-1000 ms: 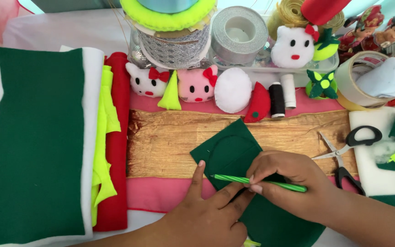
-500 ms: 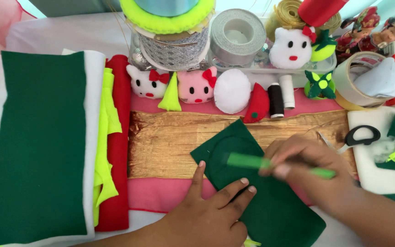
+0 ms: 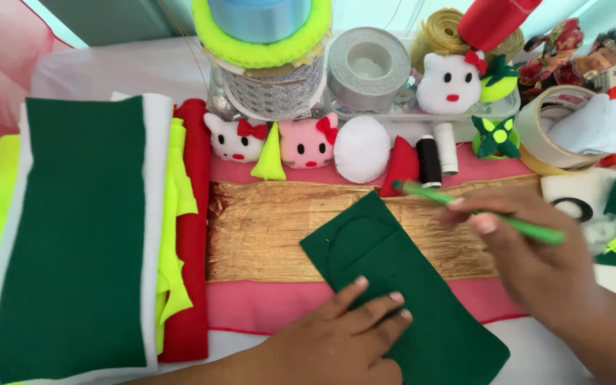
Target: Tracing a circular shape on green fabric with a pen and then cutting it out with scissors
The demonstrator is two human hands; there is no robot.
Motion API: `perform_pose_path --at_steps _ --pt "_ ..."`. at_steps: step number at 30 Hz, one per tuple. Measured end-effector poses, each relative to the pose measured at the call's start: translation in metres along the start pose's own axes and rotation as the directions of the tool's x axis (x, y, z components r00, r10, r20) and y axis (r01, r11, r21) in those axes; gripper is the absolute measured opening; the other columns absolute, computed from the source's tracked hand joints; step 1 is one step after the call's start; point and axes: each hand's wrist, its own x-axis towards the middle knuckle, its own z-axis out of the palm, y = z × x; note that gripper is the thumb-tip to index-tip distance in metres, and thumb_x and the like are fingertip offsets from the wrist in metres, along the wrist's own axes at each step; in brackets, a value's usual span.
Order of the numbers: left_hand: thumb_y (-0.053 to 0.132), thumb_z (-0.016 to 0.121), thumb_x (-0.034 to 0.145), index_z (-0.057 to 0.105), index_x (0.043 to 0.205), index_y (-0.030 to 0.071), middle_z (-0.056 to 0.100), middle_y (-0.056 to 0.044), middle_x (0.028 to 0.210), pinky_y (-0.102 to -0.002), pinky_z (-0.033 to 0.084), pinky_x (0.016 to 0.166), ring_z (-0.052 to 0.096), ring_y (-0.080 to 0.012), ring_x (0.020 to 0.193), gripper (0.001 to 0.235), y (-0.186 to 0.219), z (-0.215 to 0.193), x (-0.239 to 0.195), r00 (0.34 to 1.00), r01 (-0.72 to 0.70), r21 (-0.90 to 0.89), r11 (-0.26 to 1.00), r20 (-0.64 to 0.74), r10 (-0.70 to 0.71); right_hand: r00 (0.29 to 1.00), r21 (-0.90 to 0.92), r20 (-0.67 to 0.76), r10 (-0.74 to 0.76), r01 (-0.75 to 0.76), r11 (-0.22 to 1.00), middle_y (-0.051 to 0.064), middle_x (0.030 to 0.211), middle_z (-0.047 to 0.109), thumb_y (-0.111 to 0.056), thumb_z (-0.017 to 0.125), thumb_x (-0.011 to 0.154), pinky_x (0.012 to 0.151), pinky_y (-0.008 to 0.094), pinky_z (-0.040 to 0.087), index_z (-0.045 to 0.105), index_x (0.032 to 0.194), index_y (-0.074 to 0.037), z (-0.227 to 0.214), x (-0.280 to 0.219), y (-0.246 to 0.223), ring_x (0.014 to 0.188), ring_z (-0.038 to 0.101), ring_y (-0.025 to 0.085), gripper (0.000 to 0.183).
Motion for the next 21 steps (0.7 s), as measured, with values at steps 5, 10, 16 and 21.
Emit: perform_pose_path --at_steps 5,10,16,21 --pt "0.022 0.055 0.106 0.065 0.12 0.008 0.066 -0.014 0.137 -0.057 0.041 0.112 0.058 -0.0308 0.136 0.022 -0.014 -0.038 0.016 0.999 0.019 -0.169 0.985 0.045 -0.011 0.977 -0.166 0.207 -0.053 0.088 0.982 0.004 0.108 0.078 -0.018 0.069 0.09 0.092 0.037 0.055 0.073 0.103 -0.016 0.014 0.004 0.024 0.105 0.075 0.022 0.014" --pt "0.007 0.06 0.091 0.067 0.097 0.011 0.071 -0.01 0.094 -0.051 0.047 0.07 0.065 -0.032 0.081 0.01 -0.037 -0.103 0.031 0.941 0.311 -0.114 0.943 -0.105 -0.323 0.929 -0.434 0.336 0.155 0.007 0.901 0.0 0.099 0.074 -0.048 0.083 0.078 0.088 0.042 0.051 0.07 0.102 -0.023 0.027 0.001 0.026 0.099 0.068 0.025 0.037" --pt "0.04 0.037 0.105 0.066 0.104 0.013 0.068 0.0 0.082 -0.035 0.047 0.064 0.065 -0.0163 0.077 0.04 -0.05 -0.117 0.038 0.569 0.752 -0.396 0.527 -0.014 -0.822 0.962 -0.208 0.25 0.113 -0.06 0.976 -0.001 0.107 0.072 -0.026 0.084 0.077 0.096 0.037 0.049 0.066 0.101 -0.018 0.04 -0.012 0.036 0.105 0.066 0.02 0.03" --pt "0.035 0.051 0.1 0.077 0.095 0.021 0.07 -0.005 0.136 -0.038 0.044 0.108 0.063 -0.0176 0.129 0.03 -0.064 -0.097 0.036 0.616 0.699 -0.552 0.455 0.141 -0.775 0.964 0.08 0.181 0.194 -0.212 0.974 -0.002 0.102 0.075 -0.011 0.081 0.081 0.088 0.029 0.053 0.062 0.102 -0.017 0.037 -0.018 0.03 0.094 0.072 0.013 0.029"
